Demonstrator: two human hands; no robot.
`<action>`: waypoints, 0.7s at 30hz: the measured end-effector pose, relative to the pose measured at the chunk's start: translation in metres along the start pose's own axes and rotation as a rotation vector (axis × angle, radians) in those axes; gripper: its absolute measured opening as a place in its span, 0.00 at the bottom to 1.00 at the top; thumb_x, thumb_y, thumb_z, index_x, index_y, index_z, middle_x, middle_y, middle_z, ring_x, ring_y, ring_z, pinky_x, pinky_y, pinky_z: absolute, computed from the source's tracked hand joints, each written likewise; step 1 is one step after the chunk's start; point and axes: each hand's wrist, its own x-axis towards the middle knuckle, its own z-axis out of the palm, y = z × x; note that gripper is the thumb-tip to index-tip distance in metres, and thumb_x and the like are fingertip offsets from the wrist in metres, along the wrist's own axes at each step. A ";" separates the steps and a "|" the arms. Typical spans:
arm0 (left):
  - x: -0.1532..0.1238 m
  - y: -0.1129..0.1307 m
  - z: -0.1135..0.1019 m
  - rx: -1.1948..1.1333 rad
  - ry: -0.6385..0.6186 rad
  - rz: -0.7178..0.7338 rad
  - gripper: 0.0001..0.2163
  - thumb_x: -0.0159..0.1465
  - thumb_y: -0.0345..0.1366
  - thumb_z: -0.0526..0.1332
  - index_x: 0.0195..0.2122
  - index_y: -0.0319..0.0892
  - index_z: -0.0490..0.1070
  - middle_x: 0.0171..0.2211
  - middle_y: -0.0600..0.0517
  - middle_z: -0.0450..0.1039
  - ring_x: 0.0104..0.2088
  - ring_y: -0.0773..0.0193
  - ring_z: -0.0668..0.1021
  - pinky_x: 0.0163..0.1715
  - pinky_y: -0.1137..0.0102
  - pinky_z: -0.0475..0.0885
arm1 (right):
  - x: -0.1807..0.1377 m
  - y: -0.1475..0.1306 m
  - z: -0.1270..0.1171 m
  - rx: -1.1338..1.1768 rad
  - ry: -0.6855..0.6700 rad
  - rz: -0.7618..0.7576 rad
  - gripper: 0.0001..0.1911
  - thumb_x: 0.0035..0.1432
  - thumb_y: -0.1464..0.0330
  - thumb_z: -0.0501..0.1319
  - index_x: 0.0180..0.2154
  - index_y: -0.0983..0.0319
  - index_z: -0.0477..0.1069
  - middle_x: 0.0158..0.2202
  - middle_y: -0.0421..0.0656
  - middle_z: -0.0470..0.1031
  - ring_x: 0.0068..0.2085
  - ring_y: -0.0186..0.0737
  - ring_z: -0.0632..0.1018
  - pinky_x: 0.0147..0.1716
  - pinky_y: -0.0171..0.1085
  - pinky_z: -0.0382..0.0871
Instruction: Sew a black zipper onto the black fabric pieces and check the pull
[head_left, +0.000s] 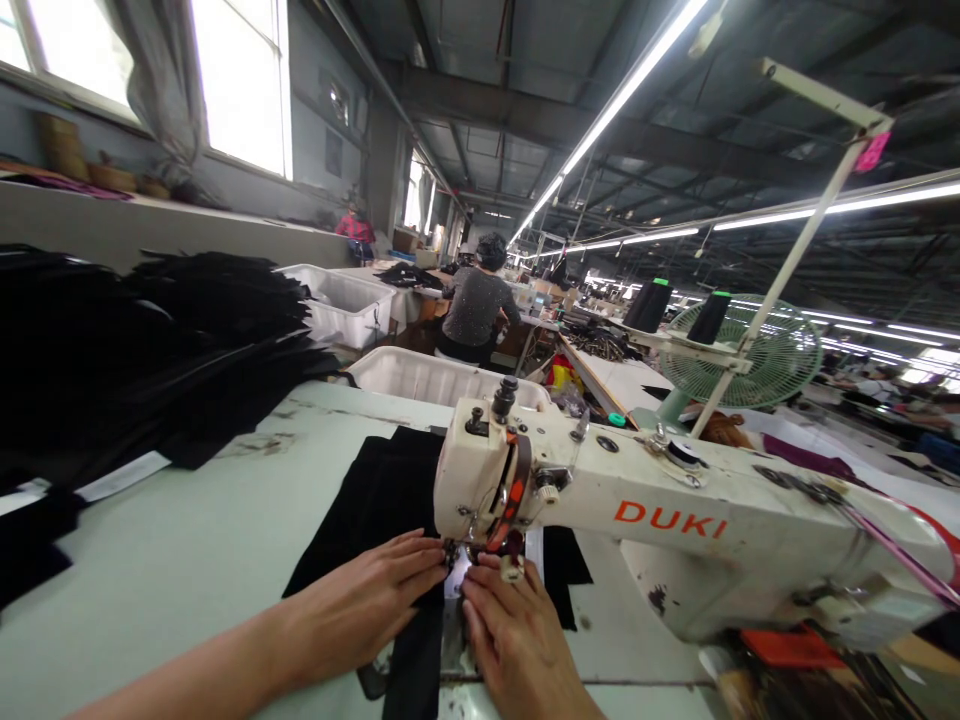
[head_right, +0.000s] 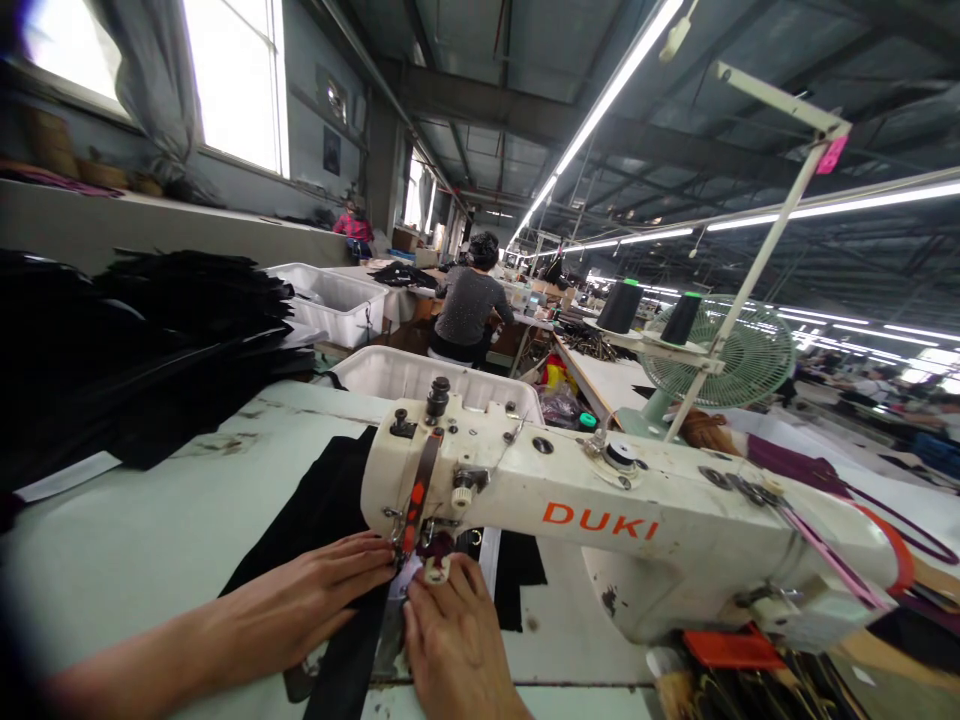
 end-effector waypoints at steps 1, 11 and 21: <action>0.000 -0.001 0.000 -0.014 0.006 -0.004 0.25 0.62 0.21 0.57 0.61 0.36 0.68 0.60 0.43 0.68 0.62 0.54 0.69 0.65 0.59 0.58 | 0.002 -0.001 -0.002 0.010 -0.001 0.013 0.13 0.65 0.75 0.54 0.42 0.57 0.75 0.41 0.41 0.80 0.43 0.45 0.78 0.52 0.44 0.67; -0.007 0.001 -0.002 -0.145 0.086 -0.070 0.20 0.64 0.29 0.63 0.59 0.45 0.71 0.59 0.48 0.70 0.60 0.55 0.71 0.64 0.55 0.60 | 0.011 -0.005 -0.017 -0.020 0.022 0.009 0.12 0.66 0.76 0.53 0.33 0.59 0.71 0.33 0.42 0.76 0.36 0.43 0.75 0.42 0.43 0.66; -0.014 -0.031 0.010 0.065 0.103 -0.321 0.21 0.74 0.38 0.52 0.67 0.48 0.58 0.67 0.42 0.56 0.66 0.45 0.60 0.60 0.34 0.53 | 0.000 -0.001 -0.011 -0.042 -0.040 -0.009 0.16 0.70 0.70 0.51 0.27 0.59 0.67 0.26 0.41 0.72 0.29 0.41 0.74 0.30 0.38 0.63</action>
